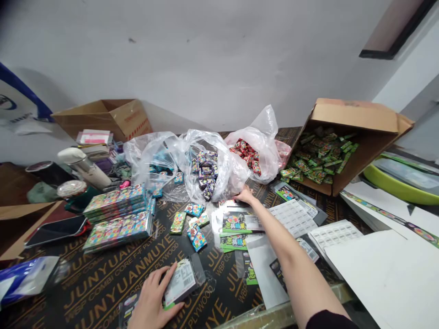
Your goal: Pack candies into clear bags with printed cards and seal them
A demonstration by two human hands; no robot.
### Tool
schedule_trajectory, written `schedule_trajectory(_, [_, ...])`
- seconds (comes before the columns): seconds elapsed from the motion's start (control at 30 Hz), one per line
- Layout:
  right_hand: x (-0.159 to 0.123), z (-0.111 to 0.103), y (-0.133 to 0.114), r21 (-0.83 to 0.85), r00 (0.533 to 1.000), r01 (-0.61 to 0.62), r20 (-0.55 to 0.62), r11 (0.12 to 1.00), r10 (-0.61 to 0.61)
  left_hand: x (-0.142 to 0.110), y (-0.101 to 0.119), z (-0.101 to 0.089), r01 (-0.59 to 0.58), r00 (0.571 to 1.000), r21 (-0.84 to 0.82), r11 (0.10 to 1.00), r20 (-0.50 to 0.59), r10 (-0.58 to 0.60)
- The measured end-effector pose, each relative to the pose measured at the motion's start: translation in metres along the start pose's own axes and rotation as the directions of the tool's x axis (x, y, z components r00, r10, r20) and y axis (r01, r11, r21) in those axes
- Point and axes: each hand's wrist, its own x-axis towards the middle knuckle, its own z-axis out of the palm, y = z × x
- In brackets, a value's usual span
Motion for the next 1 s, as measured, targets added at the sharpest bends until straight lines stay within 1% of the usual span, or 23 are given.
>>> schedule_trajectory(0.07, [0.004,0.011,-0.007,-0.019,0.999,-0.042,0.002,0.999,0.042,0.0,0.001,-0.001,0.004,1.0,-0.001,1.0,0.007,-0.004])
schedule_trajectory(0.13, [0.005,0.014,-0.012,-0.045,0.995,-0.097,-0.011,0.994,0.096,0.0,0.003,-0.002,0.004,1.0,-0.006,1.0,0.014,-0.004])
schedule_trajectory(0.2, [0.002,0.007,-0.014,-0.078,0.989,-0.144,-0.044,0.986,0.141,-0.001,0.005,-0.004,0.003,1.0,-0.012,1.0,0.017,-0.002])
schedule_trajectory(0.27, [-0.005,-0.005,-0.012,-0.111,0.978,-0.197,-0.098,0.974,0.186,-0.002,0.007,-0.006,0.002,1.0,-0.019,1.0,0.018,-0.001])
schedule_trajectory(0.33, [-0.018,-0.016,-0.009,-0.108,0.943,-0.277,-0.22,0.955,0.249,-0.003,0.008,-0.007,0.0,1.0,-0.026,1.0,0.018,0.0])
schedule_trajectory(0.4, [-0.037,-0.021,-0.01,-0.04,0.878,-0.324,-0.384,0.945,0.285,-0.004,0.009,-0.007,0.0,1.0,-0.031,1.0,0.018,0.0])
schedule_trajectory(0.43, [-0.048,-0.021,-0.012,0.001,0.85,-0.305,-0.451,0.952,0.273,-0.004,0.009,-0.008,0.002,1.0,-0.032,0.999,0.019,-0.002])
schedule_trajectory(0.47, [-0.059,-0.019,-0.018,0.028,0.837,-0.254,-0.494,0.967,0.235,-0.004,0.009,-0.008,0.004,1.0,-0.033,0.999,0.019,-0.004])
schedule_trajectory(0.5, [-0.069,-0.016,-0.026,0.033,0.843,-0.178,-0.511,0.983,0.17,-0.003,0.008,-0.008,0.006,1.0,-0.032,0.999,0.019,-0.005])
schedule_trajectory(0.57, [-0.085,-0.008,-0.049,-0.008,0.872,0.011,-0.489,1.0,-0.014,-0.003,0.008,-0.008,0.003,1.0,-0.03,1.0,0.017,-0.002])
schedule_trajectory(0.6, [-0.088,-0.004,-0.064,-0.042,0.884,0.118,-0.45,0.992,-0.124,-0.003,0.007,-0.008,0.0,1.0,-0.028,1.0,0.015,0.001])
schedule_trajectory(0.63, [-0.087,0.0,-0.079,-0.074,0.886,0.228,-0.397,0.971,-0.238,-0.004,0.007,-0.008,-0.001,1.0,-0.026,1.0,0.013,0.002])
schedule_trajectory(0.7, [-0.076,0.006,-0.108,-0.116,0.865,0.413,-0.26,0.903,-0.429,-0.004,0.008,-0.008,0.002,1.0,-0.024,1.0,0.014,-0.001])
schedule_trajectory(0.73, [-0.066,0.008,-0.12,-0.119,0.851,0.476,-0.189,0.871,-0.49,-0.004,0.009,-0.008,0.006,1.0,-0.026,1.0,0.017,-0.005])
schedule_trajectory(0.8, [-0.043,0.01,-0.139,-0.058,0.838,0.54,-0.064,0.84,-0.543,-0.004,0.01,-0.009,0.02,0.999,-0.033,0.999,0.029,-0.019])
schedule_trajectory(0.87, [-0.02,0.01,-0.149,0.055,0.829,0.557,0.022,0.829,-0.558,-0.006,0.011,-0.01,0.031,0.998,-0.05,0.998,0.052,-0.029])
schedule_trajectory(0.93, [-0.003,0.007,-0.154,0.152,0.82,0.557,0.057,0.816,-0.57,-0.01,0.009,-0.012,0.041,0.996,-0.075,0.996,0.078,-0.035])
schedule_trajectory(1.0, [0.003,0.001,-0.157,0.207,0.827,0.541,0.043,0.815,-0.56,-0.012,0.007,-0.016,0.052,0.995,-0.107,0.993,0.085,-0.043])
